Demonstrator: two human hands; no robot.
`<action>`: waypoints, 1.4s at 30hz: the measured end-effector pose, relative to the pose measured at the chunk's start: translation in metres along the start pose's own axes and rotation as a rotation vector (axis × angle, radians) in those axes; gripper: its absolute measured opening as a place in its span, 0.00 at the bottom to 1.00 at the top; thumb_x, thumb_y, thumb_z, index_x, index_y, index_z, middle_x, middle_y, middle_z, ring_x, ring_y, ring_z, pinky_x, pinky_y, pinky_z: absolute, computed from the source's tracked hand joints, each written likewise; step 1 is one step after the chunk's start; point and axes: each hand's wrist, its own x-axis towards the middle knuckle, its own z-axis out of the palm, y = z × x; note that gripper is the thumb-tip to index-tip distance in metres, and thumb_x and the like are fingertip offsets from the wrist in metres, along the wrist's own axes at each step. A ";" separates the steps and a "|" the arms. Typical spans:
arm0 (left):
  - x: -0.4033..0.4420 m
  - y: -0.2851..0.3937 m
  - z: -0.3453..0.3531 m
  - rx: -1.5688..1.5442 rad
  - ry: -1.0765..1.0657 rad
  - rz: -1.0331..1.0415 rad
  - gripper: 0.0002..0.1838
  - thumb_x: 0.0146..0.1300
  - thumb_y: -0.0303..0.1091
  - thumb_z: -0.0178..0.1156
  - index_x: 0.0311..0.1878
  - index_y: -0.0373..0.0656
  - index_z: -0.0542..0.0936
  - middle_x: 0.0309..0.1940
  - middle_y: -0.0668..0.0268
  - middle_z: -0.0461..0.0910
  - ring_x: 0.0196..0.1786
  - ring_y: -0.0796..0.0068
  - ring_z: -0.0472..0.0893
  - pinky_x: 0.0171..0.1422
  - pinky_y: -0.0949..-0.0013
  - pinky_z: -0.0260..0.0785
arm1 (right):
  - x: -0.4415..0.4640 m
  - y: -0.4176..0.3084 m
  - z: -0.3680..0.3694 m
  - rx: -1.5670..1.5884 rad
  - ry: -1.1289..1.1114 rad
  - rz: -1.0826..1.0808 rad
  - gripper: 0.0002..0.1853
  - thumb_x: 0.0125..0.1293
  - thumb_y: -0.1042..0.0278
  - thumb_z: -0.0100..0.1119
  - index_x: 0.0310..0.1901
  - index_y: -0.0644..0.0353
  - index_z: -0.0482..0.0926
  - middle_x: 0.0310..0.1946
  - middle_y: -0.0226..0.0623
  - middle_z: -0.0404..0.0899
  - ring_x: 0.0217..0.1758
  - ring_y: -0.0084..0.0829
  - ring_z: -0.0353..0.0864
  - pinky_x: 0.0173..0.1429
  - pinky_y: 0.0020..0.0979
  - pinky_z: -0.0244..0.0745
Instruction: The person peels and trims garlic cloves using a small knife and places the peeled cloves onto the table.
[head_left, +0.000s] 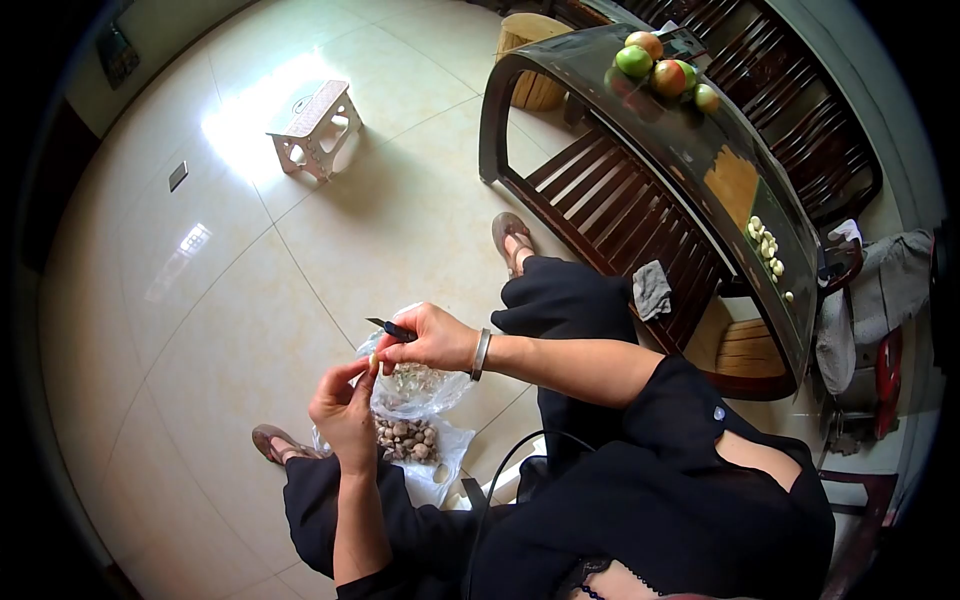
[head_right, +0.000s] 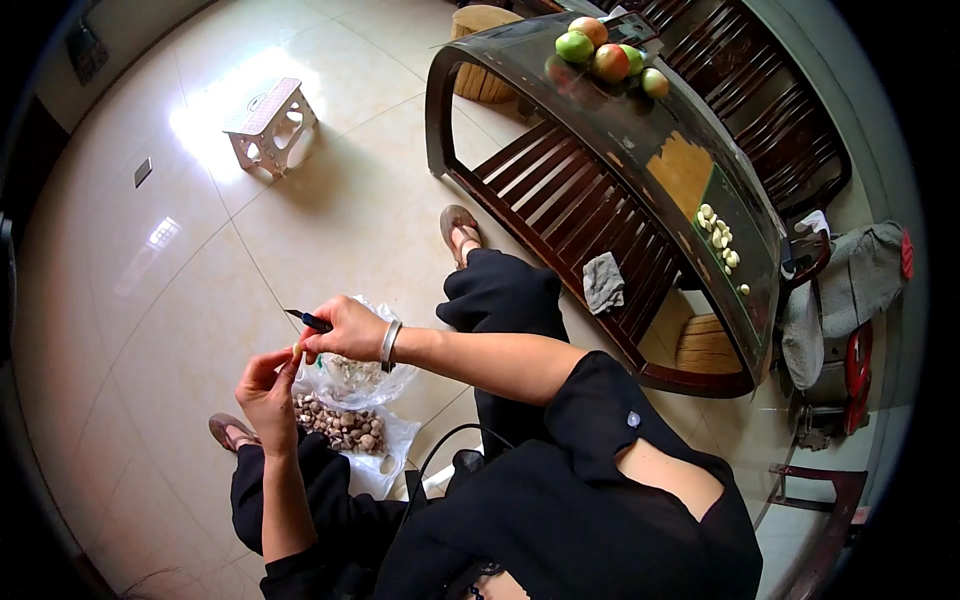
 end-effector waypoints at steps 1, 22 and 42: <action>0.000 0.000 0.001 0.009 -0.001 0.016 0.04 0.54 0.20 0.59 0.33 0.34 0.78 0.28 0.68 0.78 0.32 0.85 0.75 0.38 0.82 0.66 | 0.000 0.000 0.000 -0.043 0.004 -0.015 0.07 0.57 0.74 0.57 0.34 0.69 0.77 0.26 0.36 0.79 0.31 0.23 0.79 0.39 0.23 0.73; 0.004 -0.006 -0.005 0.139 -0.106 -0.022 0.08 0.55 0.20 0.57 0.40 0.35 0.78 0.34 0.67 0.78 0.30 0.87 0.73 0.33 0.83 0.63 | -0.003 0.001 0.004 -0.506 0.186 -0.248 0.09 0.47 0.65 0.58 0.28 0.62 0.78 0.22 0.43 0.78 0.26 0.36 0.79 0.33 0.30 0.73; 0.007 0.000 -0.016 -0.255 -0.140 -0.366 0.13 0.55 0.25 0.56 0.45 0.35 0.76 0.33 0.68 0.79 0.20 0.93 0.64 0.20 0.86 0.50 | -0.007 -0.012 0.002 -0.238 0.159 -0.093 0.09 0.53 0.68 0.58 0.30 0.66 0.78 0.23 0.38 0.79 0.27 0.22 0.78 0.34 0.24 0.73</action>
